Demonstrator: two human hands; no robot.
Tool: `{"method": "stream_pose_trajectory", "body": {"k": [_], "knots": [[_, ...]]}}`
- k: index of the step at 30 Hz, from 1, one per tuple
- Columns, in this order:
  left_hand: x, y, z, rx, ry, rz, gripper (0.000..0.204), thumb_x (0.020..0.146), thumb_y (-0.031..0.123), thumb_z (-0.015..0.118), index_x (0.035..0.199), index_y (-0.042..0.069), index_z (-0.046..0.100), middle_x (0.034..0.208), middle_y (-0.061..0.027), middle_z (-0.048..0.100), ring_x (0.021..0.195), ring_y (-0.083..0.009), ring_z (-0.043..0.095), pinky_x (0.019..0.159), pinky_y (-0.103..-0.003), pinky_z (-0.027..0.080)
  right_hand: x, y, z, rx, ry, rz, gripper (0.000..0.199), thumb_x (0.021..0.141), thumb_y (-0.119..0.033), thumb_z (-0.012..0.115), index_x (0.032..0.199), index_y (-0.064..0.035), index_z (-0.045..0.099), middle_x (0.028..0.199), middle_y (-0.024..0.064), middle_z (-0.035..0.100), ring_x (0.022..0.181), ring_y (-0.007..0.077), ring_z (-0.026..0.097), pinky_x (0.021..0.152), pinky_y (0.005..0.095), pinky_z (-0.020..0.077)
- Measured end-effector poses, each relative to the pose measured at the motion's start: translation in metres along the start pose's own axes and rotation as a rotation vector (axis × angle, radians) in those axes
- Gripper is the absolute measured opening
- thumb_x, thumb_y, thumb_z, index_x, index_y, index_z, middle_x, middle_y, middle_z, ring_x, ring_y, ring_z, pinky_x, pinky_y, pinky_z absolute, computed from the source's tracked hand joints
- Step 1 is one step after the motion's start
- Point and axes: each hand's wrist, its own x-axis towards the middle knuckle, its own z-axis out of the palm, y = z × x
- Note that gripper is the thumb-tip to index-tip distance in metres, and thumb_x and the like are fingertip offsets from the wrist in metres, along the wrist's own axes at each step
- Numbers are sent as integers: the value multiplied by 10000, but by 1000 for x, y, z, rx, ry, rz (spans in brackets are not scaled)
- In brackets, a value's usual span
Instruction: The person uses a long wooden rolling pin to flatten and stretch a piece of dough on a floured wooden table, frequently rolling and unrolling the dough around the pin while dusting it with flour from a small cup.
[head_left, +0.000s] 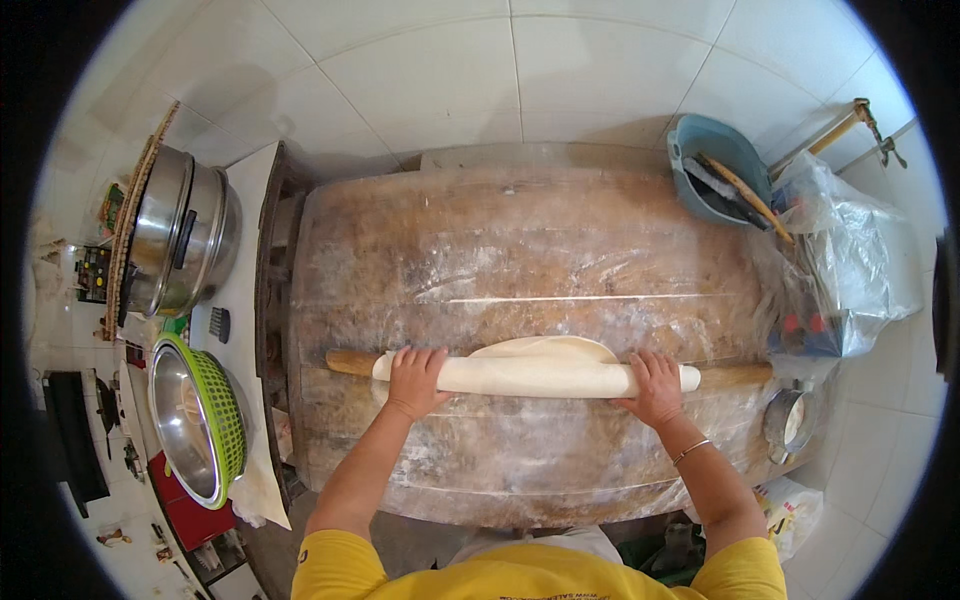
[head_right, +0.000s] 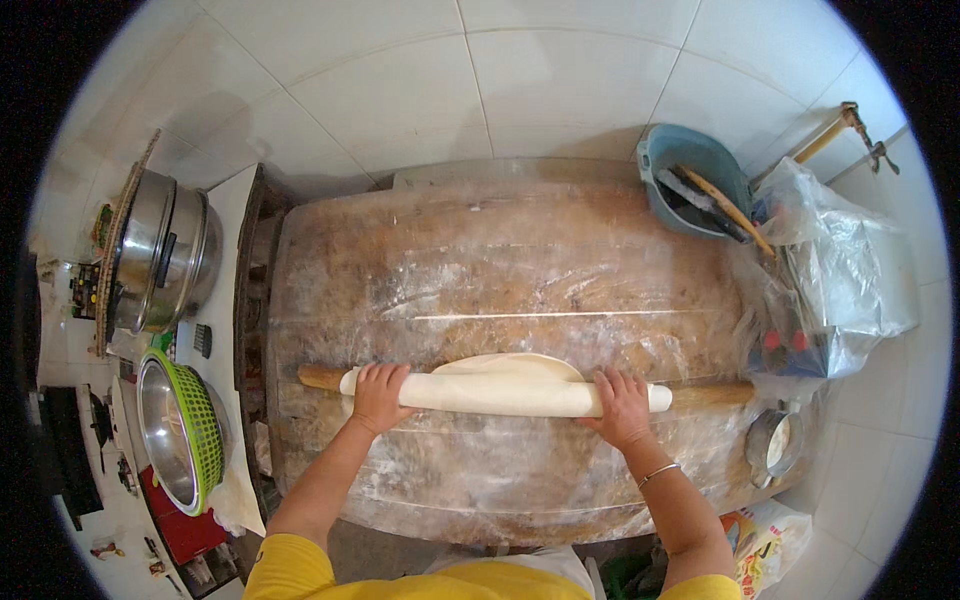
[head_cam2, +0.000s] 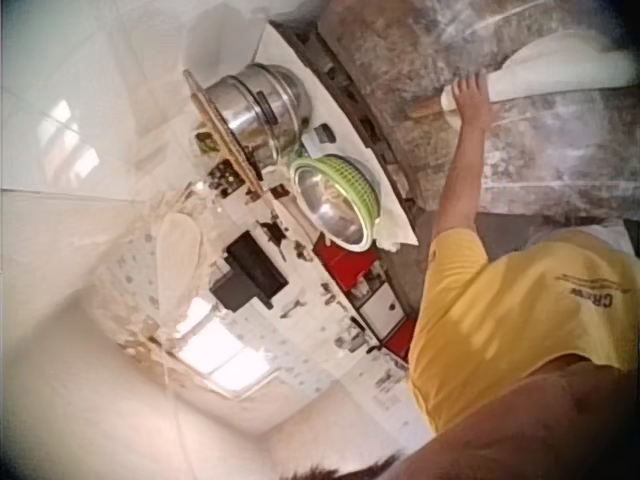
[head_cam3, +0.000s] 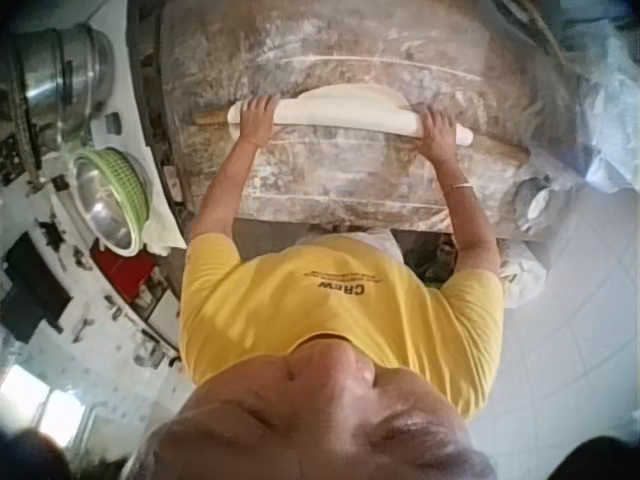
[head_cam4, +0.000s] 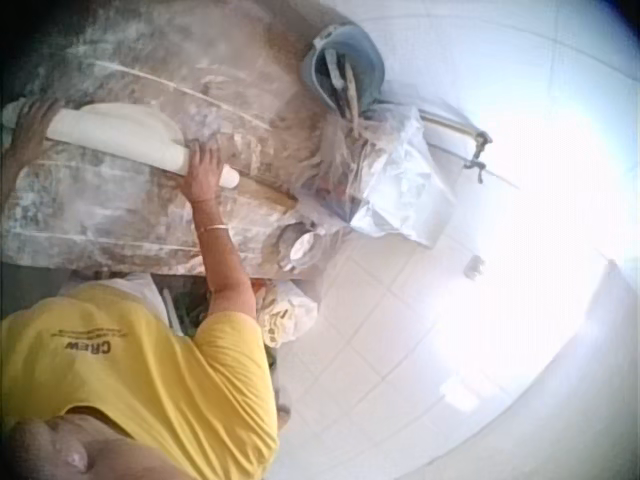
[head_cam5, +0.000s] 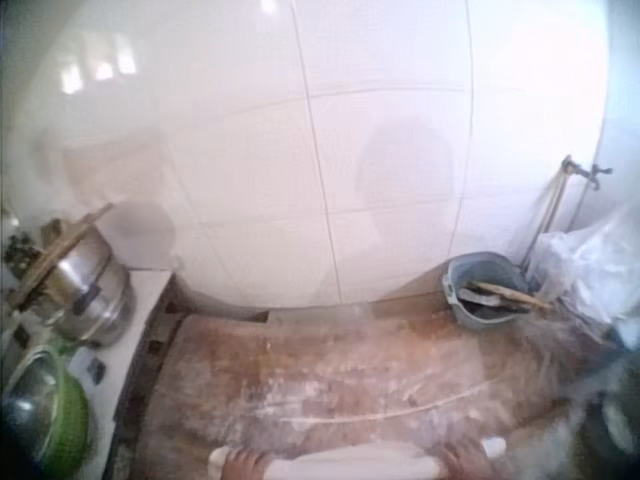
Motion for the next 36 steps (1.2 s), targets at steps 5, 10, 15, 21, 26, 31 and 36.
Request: {"method": "stream_pose_trajectory", "body": {"k": [5,10,15,21,26,31,36], "knots": [[3,-9,-20,0,-108,109,659,675,365,803,1236,125,554,1115,-93,596,1099,-285,540,948,-448,376,-6,2,10,-91,-34,-8,692,607,-388,847,1156,-87,551,1074,103,607,1035,305,561,937,455,403],[22,-39,-26,30,-152,52,595,665,379,800,1160,132,583,1127,-109,598,1113,-301,536,951,-453,372,21,-22,7,-116,-72,33,569,624,-375,827,1053,-93,581,994,116,617,985,307,579,888,447,418],[54,-101,-37,74,0,-86,629,667,332,809,1195,85,570,1176,-138,576,1149,-335,509,1013,-486,337,104,-46,19,-149,37,-47,569,618,-329,837,1060,-95,565,986,105,608,996,290,581,872,422,434],[51,-92,-54,90,119,-148,628,720,411,770,1203,75,551,1162,-144,570,1139,-328,503,1009,-473,344,181,-42,8,-198,314,-119,481,659,-230,769,1074,-87,571,1063,107,596,1060,293,548,960,435,383],[17,-69,-77,-297,-105,-329,533,782,488,709,1122,88,619,1167,-157,569,1127,-331,507,985,-466,378,154,-48,-28,-54,221,-121,435,823,-394,663,1073,-39,636,1138,136,606,1073,318,545,1043,498,322],[15,-57,-31,-60,196,-386,654,857,501,620,1358,102,487,1446,-173,397,1350,-364,330,1089,-528,269,171,-52,-4,-106,336,-16,563,880,-489,579,1204,-28,595,1279,141,558,1232,319,462,1104,505,260],[-52,1,13,-97,-42,-430,782,857,560,583,1463,114,370,1575,-176,192,1469,-350,123,1154,-564,138,112,-49,13,-94,104,-40,544,879,-445,582,1245,-42,564,1330,146,532,1298,342,407,1115,515,251]]}}
